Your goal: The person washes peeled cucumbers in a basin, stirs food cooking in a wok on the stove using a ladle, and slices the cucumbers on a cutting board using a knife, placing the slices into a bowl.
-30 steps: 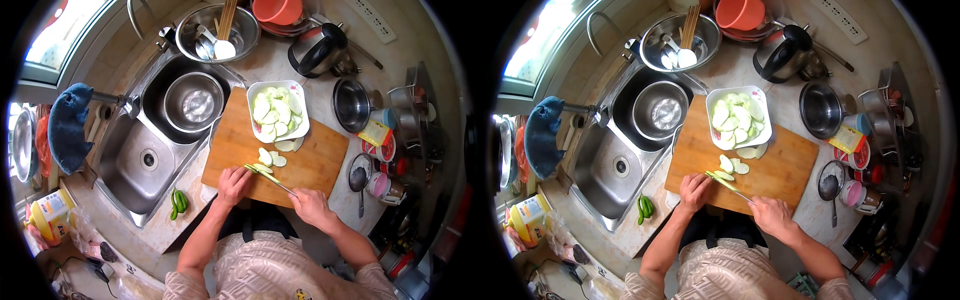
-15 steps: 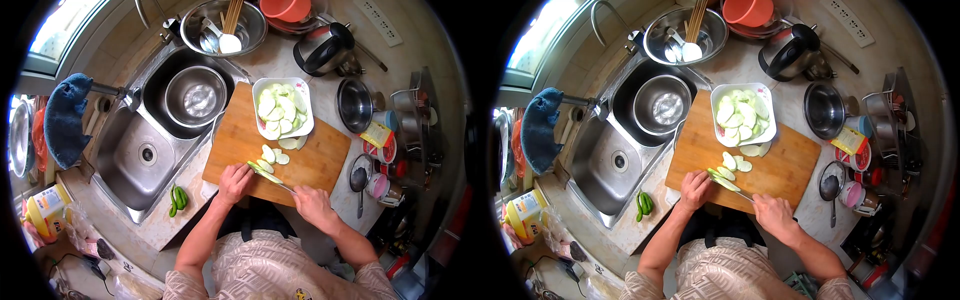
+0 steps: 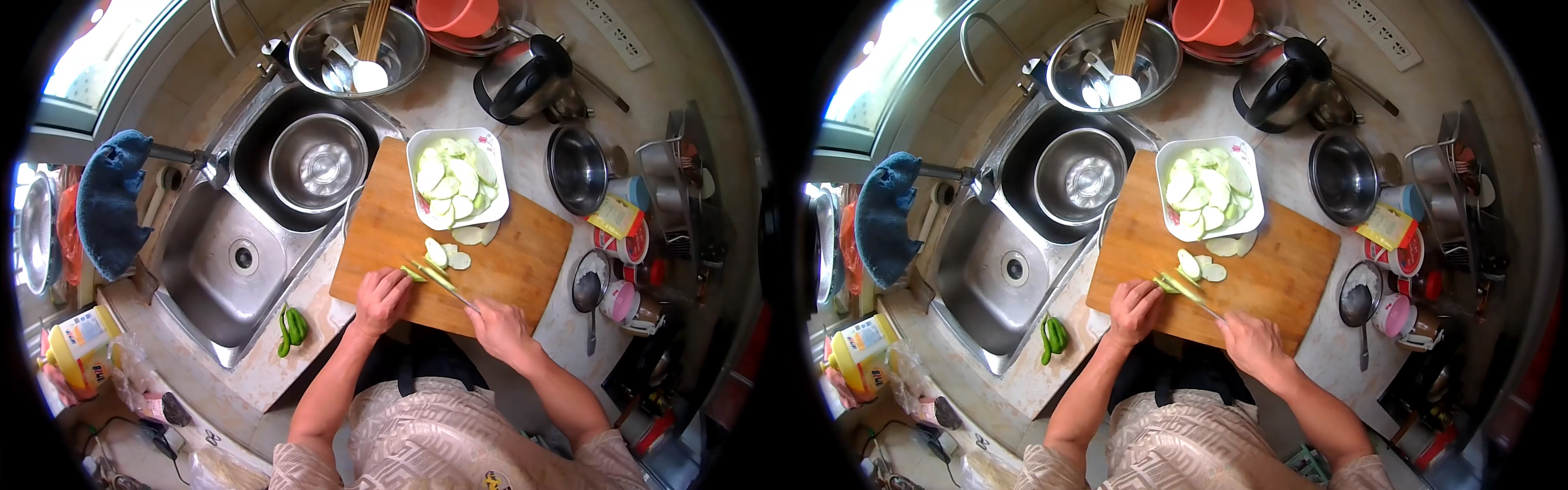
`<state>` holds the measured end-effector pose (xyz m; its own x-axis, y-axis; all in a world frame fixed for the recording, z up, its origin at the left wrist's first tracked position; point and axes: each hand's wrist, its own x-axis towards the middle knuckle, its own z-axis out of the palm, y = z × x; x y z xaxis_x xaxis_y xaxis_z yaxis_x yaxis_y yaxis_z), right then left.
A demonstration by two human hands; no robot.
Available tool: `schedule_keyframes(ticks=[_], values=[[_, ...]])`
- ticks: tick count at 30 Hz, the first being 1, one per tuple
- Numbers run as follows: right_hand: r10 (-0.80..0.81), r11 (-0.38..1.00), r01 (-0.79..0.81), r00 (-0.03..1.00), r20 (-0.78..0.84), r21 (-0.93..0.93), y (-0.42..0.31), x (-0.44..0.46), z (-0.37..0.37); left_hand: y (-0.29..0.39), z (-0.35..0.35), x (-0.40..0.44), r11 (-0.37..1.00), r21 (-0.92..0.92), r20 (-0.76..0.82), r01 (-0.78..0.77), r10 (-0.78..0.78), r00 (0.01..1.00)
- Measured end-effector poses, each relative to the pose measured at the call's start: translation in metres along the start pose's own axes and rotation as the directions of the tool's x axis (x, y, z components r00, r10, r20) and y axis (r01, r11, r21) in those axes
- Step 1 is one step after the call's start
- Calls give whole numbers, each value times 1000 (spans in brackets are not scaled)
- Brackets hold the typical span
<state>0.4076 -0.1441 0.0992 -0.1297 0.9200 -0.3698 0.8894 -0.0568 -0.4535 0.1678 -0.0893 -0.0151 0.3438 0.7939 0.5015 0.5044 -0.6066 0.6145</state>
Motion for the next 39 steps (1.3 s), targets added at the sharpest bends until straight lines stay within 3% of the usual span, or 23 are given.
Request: schedule_keyframes(ticks=[5,11,14,23,26,32,39], values=[[14,994,-6,997,72,-107,-13,-10,-19,2,-1,0,1000,21,5,-16,16,1000],[45,995,-30,984,171,-94,-4,10,7,2,-4,-3,1000,19,23,-14,13,1000],[-23,1000,23,998,65,1,4,11,6,0,-4,-6,1000,21,29,-18,17,999],[-1,996,8,997,80,-91,-5,-12,-13,-2,-2,-10,1000,15,27,-9,9,1000],[4,999,-1,998,58,-39,-7,-10,-6,-2,-3,-10,1000,14,29,-5,4,1000],[81,996,-85,978,193,10,-4,14,15,-3,-3,-11,1000,10,38,3,-3,999],[145,968,-154,988,58,199,3,-7,-18,5,-6,0,994,40,79,101,-104,991]])
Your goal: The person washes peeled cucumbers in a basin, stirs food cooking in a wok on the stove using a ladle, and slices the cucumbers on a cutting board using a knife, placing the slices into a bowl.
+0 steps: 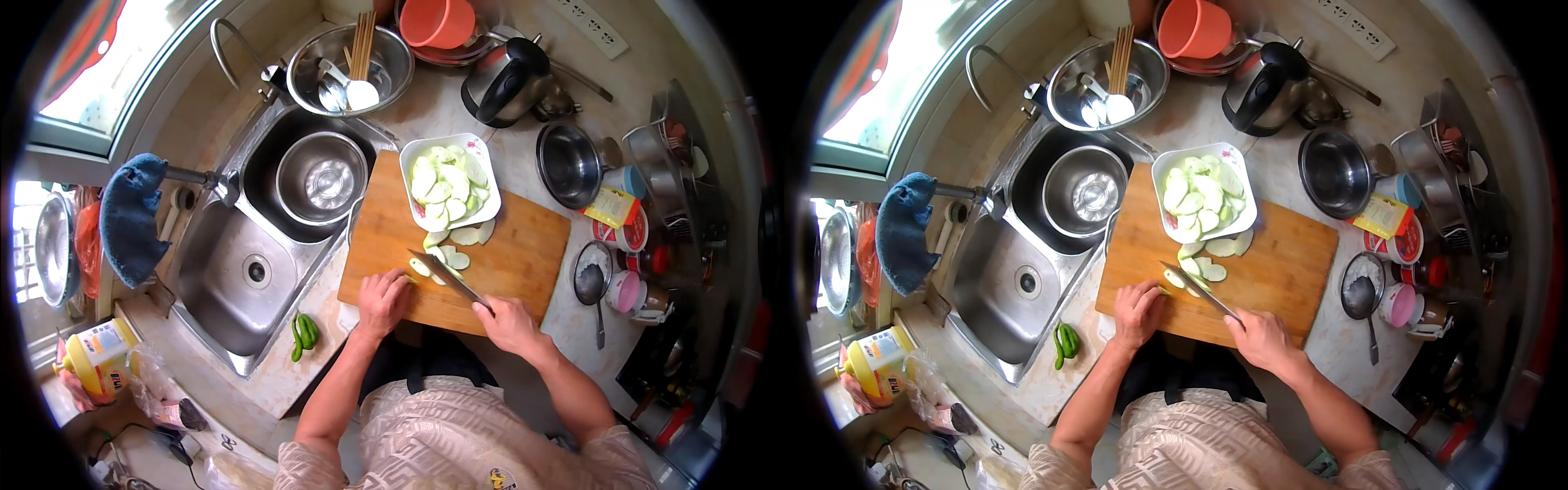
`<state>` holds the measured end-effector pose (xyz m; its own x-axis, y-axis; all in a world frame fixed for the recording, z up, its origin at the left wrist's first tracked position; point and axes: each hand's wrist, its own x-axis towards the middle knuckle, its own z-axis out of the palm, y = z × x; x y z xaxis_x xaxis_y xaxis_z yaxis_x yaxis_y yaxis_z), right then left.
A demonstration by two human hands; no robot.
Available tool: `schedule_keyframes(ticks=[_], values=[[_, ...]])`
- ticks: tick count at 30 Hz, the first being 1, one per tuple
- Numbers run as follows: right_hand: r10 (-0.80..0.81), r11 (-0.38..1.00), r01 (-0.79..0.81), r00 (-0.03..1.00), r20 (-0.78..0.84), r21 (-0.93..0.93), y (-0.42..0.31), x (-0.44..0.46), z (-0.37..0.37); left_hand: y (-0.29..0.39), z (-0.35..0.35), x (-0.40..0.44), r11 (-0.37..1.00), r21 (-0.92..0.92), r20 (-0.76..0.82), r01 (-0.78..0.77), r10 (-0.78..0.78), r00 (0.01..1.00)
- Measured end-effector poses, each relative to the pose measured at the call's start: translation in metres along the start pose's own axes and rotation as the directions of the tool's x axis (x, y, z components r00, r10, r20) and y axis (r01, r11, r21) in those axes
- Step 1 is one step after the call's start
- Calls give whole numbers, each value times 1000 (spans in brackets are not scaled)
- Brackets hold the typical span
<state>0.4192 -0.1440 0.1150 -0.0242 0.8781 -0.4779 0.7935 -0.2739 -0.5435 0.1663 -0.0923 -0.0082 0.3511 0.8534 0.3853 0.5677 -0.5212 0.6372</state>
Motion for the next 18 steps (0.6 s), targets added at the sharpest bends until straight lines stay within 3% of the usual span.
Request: schedule_keyframes(ticks=[3,4,7,8,13,15,18], values=[[-51,998,50,998,-43,-27,6,-11,-12,-5,2,5,999,13,55,41,-42,998],[-103,995,103,986,-128,-9,6,-14,-12,-5,0,7,998,15,71,58,-59,996],[-207,978,205,918,-339,-41,9,-16,-19,10,0,25,895,-259,-98,362,-398,912],[-218,976,200,905,-365,-89,10,-14,-24,14,-4,37,878,-308,-152,366,-425,892],[-239,965,158,856,-459,-208,5,15,-39,57,-4,117,946,-321,-273,40,-133,953],[-226,966,135,856,-465,-221,0,24,-43,54,11,135,969,-236,-215,-79,28,976],[-219,961,108,855,-470,-253,-8,32,-53,49,15,152,993,-22,3,-119,119,993]])
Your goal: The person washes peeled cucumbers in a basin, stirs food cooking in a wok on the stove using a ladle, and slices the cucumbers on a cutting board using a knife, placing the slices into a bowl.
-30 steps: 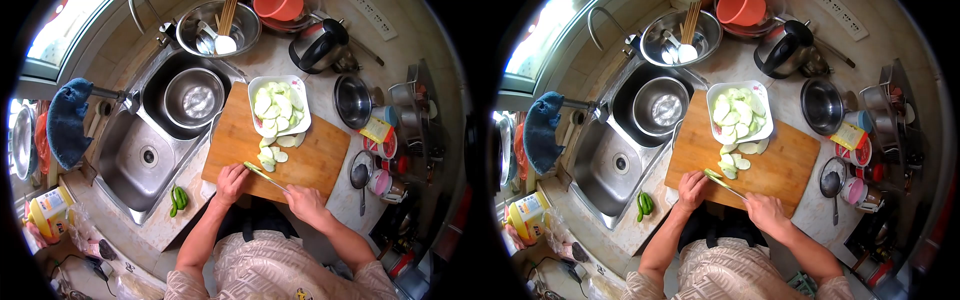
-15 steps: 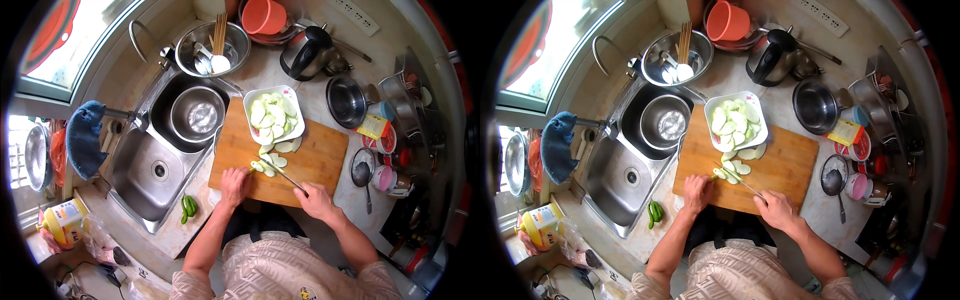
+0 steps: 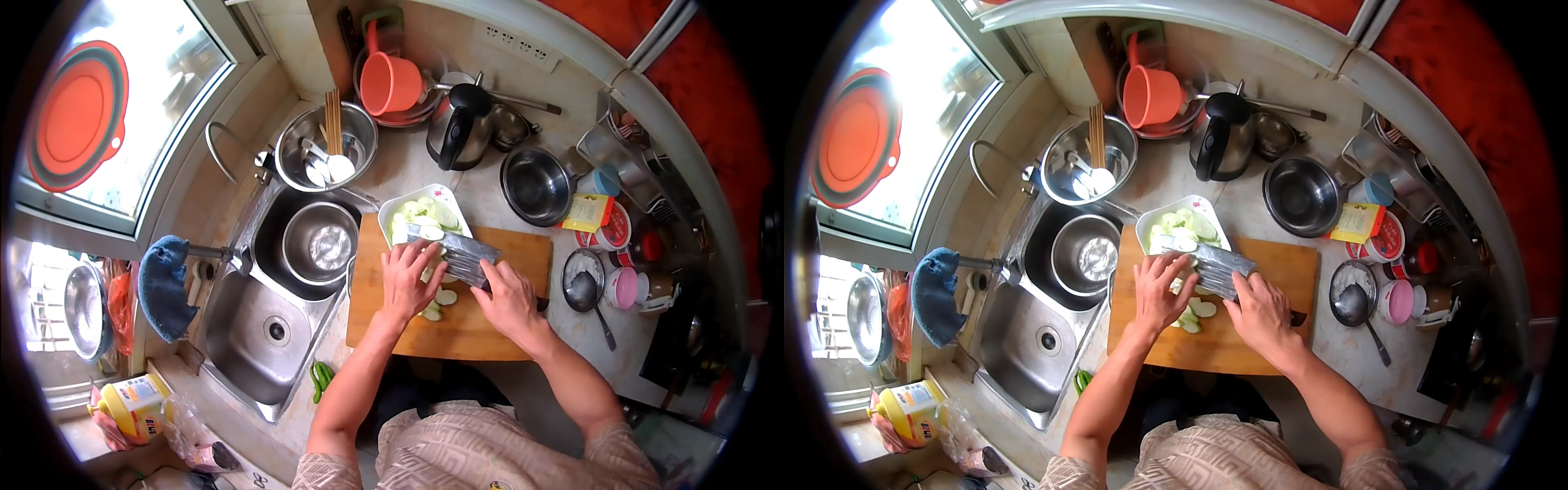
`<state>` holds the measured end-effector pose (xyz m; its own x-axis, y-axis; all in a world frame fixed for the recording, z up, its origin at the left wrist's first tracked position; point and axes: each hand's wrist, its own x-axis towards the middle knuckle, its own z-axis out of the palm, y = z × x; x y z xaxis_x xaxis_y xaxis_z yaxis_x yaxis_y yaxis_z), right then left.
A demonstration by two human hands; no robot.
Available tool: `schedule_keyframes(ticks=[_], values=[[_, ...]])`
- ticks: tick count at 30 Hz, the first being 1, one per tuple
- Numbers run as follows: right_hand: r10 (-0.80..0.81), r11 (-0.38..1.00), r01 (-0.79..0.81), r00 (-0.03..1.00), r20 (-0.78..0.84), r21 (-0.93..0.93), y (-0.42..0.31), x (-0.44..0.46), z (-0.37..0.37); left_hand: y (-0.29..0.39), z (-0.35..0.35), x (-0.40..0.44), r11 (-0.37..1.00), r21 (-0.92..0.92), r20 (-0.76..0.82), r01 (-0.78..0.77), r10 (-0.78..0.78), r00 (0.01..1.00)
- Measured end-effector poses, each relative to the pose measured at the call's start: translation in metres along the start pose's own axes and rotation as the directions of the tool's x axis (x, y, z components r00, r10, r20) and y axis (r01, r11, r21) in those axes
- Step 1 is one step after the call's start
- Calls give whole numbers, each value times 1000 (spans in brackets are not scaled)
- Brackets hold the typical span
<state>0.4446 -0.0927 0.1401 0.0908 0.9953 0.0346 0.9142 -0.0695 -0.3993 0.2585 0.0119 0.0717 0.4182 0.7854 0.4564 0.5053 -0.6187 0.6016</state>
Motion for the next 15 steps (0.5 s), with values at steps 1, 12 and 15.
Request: schedule_keyframes(ticks=[1,12,15], values=[[1,1000,0,1000,10,-25,0,2,-2,-3,-1,5,999,30,24,-26,25,999],[-59,987,68,996,66,-143,-1,-6,-24,-57,8,50,969,174,125,-173,153,980],[-61,988,73,994,90,-135,-3,-10,-34,-76,12,52,952,275,57,-135,124,991]])
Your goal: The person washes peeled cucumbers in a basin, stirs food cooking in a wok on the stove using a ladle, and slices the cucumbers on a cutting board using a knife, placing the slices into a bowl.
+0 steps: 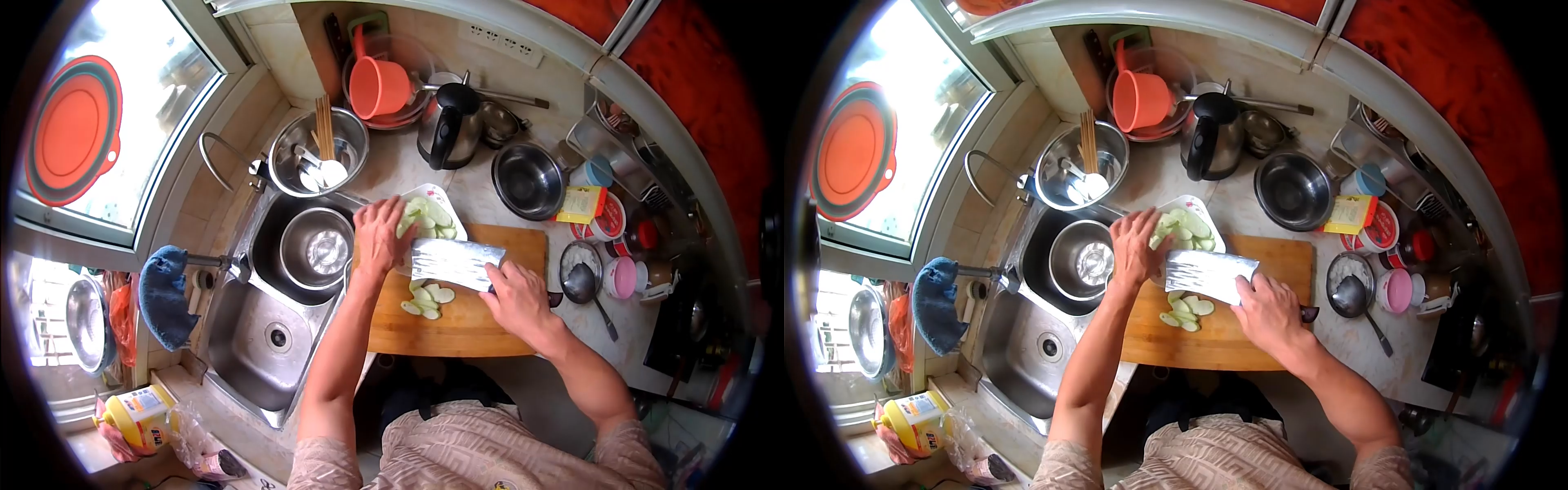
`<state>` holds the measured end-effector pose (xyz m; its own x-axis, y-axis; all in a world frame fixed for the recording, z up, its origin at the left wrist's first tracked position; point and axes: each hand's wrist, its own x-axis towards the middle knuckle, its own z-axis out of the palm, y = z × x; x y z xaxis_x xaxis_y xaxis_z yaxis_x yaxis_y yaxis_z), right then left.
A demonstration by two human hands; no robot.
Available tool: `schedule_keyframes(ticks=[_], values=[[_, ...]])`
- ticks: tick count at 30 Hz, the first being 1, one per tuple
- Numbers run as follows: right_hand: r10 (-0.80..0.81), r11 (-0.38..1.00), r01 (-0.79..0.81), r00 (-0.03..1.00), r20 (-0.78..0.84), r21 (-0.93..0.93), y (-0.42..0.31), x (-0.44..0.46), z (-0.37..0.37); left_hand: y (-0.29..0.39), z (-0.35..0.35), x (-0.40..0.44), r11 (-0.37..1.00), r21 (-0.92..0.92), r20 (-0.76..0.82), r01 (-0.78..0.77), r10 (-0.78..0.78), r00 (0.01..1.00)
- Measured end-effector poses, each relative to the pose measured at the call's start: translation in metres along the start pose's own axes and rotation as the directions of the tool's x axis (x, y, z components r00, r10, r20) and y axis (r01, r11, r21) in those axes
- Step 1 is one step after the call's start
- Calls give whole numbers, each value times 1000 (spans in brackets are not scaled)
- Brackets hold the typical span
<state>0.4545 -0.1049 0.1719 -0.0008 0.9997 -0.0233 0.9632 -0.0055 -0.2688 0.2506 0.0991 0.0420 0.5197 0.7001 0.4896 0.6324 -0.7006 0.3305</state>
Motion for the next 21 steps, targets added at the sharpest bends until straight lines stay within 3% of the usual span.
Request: schedule_keyframes(ticks=[2,4,6,7,9,10,12,13,14,17,20,21], values=[[-4,999,4,1000,4,32,0,-9,-11,-6,0,-2,990,-35,-87,135,-138,987],[87,986,-88,996,16,138,4,-22,-24,-19,6,-17,960,-96,-174,264,-277,945],[168,952,-167,986,17,257,20,-42,-22,-13,-4,-41,932,-237,-281,275,-337,899],[205,926,-196,979,7,321,33,-54,-11,-2,-7,-59,924,-212,-298,320,-372,879],[297,867,-262,955,-18,424,51,-77,16,16,-1,-110,833,-279,-170,478,-532,829],[414,714,-391,905,100,581,64,-90,38,25,7,-136,831,-277,-92,482,-523,848],[540,281,-596,746,390,752,90,-112,85,52,15,-145,880,-201,-4,429,-439,898],[527,172,-557,749,402,812,93,-114,100,72,7,-132,921,-127,8,368,-370,929],[519,152,-565,744,421,811,95,-115,111,85,3,-123,953,-51,23,297,-296,955],[456,108,-578,752,477,809,98,-102,124,97,11,-115,949,-56,138,309,-299,944],[334,197,-568,805,490,799,104,-85,135,101,21,-126,920,-290,193,263,-213,958],[339,205,-581,797,500,787,105,-81,137,98,25,-133,931,-291,217,222,-161,963]])
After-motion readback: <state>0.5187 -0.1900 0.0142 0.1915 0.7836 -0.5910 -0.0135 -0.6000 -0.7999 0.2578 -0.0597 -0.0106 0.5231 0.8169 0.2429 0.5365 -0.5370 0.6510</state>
